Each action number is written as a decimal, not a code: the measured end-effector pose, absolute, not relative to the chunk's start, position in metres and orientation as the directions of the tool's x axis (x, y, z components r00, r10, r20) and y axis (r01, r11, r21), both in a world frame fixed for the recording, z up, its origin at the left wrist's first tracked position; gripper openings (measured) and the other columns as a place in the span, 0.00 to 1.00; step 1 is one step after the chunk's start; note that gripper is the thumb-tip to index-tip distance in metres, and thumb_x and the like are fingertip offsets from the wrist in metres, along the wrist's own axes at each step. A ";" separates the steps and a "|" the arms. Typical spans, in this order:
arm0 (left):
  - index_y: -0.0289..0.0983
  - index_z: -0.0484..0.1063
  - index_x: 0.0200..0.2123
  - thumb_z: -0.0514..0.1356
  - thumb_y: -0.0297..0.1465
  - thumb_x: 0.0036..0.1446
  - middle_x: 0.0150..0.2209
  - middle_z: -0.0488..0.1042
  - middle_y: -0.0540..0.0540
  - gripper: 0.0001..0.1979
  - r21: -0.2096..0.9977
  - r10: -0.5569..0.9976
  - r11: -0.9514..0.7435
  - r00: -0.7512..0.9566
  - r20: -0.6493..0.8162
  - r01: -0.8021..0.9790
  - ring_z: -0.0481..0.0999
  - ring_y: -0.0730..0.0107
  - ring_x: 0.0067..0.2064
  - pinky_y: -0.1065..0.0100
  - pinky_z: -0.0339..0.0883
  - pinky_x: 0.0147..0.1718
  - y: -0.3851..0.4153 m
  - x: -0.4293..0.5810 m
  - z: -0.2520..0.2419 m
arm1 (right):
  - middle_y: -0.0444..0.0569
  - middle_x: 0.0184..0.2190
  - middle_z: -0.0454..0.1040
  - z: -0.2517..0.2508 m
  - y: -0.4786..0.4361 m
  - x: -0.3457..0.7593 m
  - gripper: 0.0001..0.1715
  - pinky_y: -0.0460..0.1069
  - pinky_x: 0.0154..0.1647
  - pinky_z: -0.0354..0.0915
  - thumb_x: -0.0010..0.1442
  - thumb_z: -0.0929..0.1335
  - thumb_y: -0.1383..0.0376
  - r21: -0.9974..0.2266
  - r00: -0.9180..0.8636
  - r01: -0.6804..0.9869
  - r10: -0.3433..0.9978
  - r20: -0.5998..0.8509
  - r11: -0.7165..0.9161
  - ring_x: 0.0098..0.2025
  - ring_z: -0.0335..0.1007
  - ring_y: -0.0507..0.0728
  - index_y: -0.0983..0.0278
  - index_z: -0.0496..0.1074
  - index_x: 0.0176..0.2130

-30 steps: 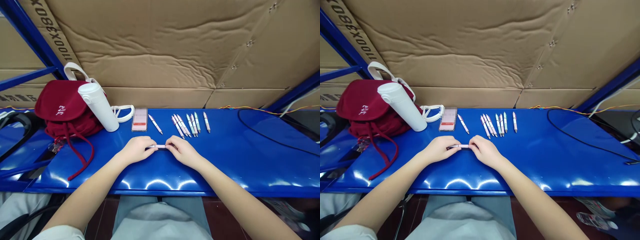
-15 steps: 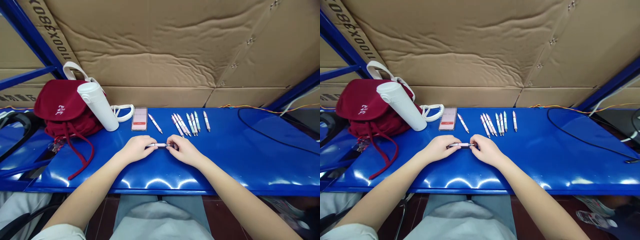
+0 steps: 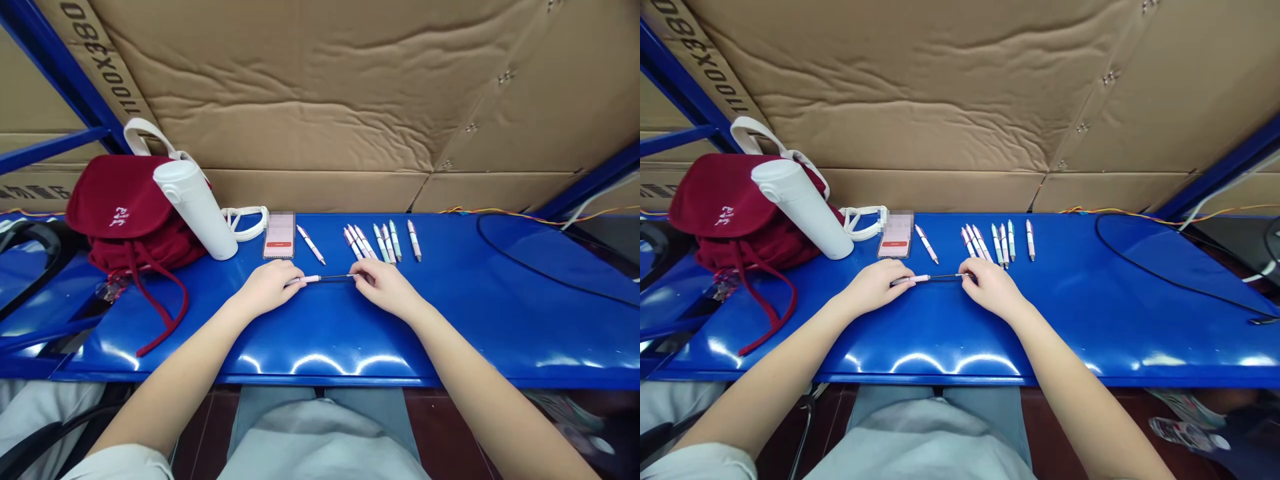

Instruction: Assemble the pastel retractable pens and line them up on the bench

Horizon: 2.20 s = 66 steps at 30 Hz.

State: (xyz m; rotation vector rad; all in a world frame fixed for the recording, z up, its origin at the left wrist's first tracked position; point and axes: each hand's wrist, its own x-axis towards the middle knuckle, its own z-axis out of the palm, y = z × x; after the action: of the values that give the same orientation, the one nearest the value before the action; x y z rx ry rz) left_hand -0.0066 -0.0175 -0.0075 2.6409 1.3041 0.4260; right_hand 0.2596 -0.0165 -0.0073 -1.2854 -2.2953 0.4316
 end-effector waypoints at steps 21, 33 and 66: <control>0.38 0.73 0.40 0.56 0.36 0.60 0.35 0.74 0.48 0.10 0.347 0.733 -0.680 0.593 0.332 0.646 0.71 0.69 0.37 0.69 0.63 0.37 -0.024 0.000 -0.004 | 0.45 0.29 0.69 0.008 -0.028 0.254 0.10 0.48 0.29 0.64 0.53 0.68 0.59 -0.849 -0.308 0.421 0.930 0.199 0.320 0.28 0.65 0.52 0.62 0.69 0.32; 0.38 0.73 0.40 0.54 0.36 0.60 0.36 0.74 0.46 0.11 0.279 0.764 -0.645 0.609 0.213 0.711 0.72 0.67 0.39 0.66 0.64 0.38 -0.020 -0.002 -0.003 | 0.44 0.29 0.68 -0.009 -0.022 0.253 0.06 0.48 0.32 0.66 0.51 0.67 0.65 -0.877 -0.333 0.379 0.928 0.168 0.295 0.29 0.67 0.52 0.62 0.64 0.32; 0.39 0.73 0.41 0.53 0.35 0.61 0.37 0.75 0.46 0.11 0.274 0.770 -0.638 0.605 0.204 0.720 0.72 0.66 0.39 0.67 0.64 0.39 -0.020 -0.004 -0.004 | 0.50 0.35 0.72 -0.016 -0.019 0.248 0.10 0.49 0.39 0.63 0.59 0.58 0.71 -0.610 -0.383 0.688 0.911 0.154 0.393 0.37 0.69 0.55 0.63 0.65 0.39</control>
State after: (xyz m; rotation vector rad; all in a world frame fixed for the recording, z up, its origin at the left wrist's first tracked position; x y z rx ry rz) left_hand -0.0039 -0.0198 -0.0044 2.6647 1.2471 0.4570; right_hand 0.2484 -0.0191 -0.0162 -1.3680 -2.1854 0.6317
